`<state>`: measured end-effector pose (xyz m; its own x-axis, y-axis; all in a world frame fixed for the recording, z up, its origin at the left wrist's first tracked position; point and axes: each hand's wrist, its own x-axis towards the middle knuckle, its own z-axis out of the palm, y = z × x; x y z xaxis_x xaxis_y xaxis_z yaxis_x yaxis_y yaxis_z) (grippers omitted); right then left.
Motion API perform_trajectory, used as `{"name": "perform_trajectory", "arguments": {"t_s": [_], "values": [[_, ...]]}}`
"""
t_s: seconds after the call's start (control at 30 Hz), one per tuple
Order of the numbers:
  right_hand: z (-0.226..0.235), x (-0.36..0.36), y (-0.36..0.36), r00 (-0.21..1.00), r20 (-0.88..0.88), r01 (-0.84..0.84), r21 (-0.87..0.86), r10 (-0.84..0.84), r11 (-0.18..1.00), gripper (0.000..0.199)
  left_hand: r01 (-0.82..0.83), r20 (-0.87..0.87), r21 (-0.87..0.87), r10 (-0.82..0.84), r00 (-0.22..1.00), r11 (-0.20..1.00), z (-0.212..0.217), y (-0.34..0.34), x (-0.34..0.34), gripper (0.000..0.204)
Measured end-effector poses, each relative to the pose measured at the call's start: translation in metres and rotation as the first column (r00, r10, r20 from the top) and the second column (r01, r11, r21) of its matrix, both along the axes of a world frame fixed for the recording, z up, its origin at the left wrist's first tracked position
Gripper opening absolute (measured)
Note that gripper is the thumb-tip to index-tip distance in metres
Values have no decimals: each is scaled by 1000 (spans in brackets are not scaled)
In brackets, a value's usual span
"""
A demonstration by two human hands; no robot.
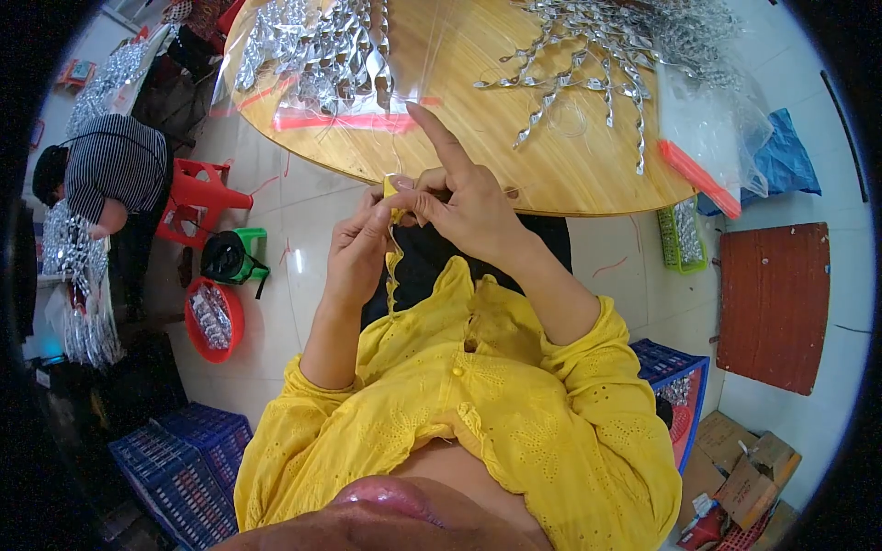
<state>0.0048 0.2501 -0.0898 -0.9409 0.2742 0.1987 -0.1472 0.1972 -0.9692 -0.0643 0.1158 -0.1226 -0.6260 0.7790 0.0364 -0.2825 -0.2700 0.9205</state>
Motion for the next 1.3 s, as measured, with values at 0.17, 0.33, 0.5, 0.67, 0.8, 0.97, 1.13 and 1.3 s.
{"name": "perform_trajectory", "arguments": {"t_s": [0.17, 0.33, 0.5, 0.67, 0.8, 0.97, 1.13, 1.3], "values": [[-1, 4, 4, 995, -85, -41, 66, 46, 997, 74, 126, -32, 137, -123, 992, 982, 6, -4, -5, 28], [6, 3, 6, 985, -139, -93, 52, 100, 994, 73, 160, 0, 119, -161, 987, 980, 10, -3, -3, 30], [8, 5, 6, 991, -40, -128, -53, 126, 990, 67, 93, -148, 135, -73, 986, 987, 6, 3, 6, 31], [11, 5, 3, 985, -60, -170, -136, 163, 976, 67, 63, 145, 229, -98, 985, 971, 10, 3, 0, 27], [10, 4, 4, 975, -61, -222, -123, 216, 967, 68, 20, 170, 170, -50, 984, 985, 11, 8, 1, 22], [10, 5, 2, 975, -23, -220, -93, 219, 971, 66, -40, 219, 178, 0, 976, 983, 17, 12, 5, 18], [7, 11, 38, 975, 180, -173, 243, 131, 954, 21, -402, 145, 302, 375, 915, 864, 8, 18, -16, 16], [34, 7, 57, 984, 137, -152, 277, 118, 949, 12, -281, -54, 301, 310, 949, 911, 24, 33, -42, 14]]}}
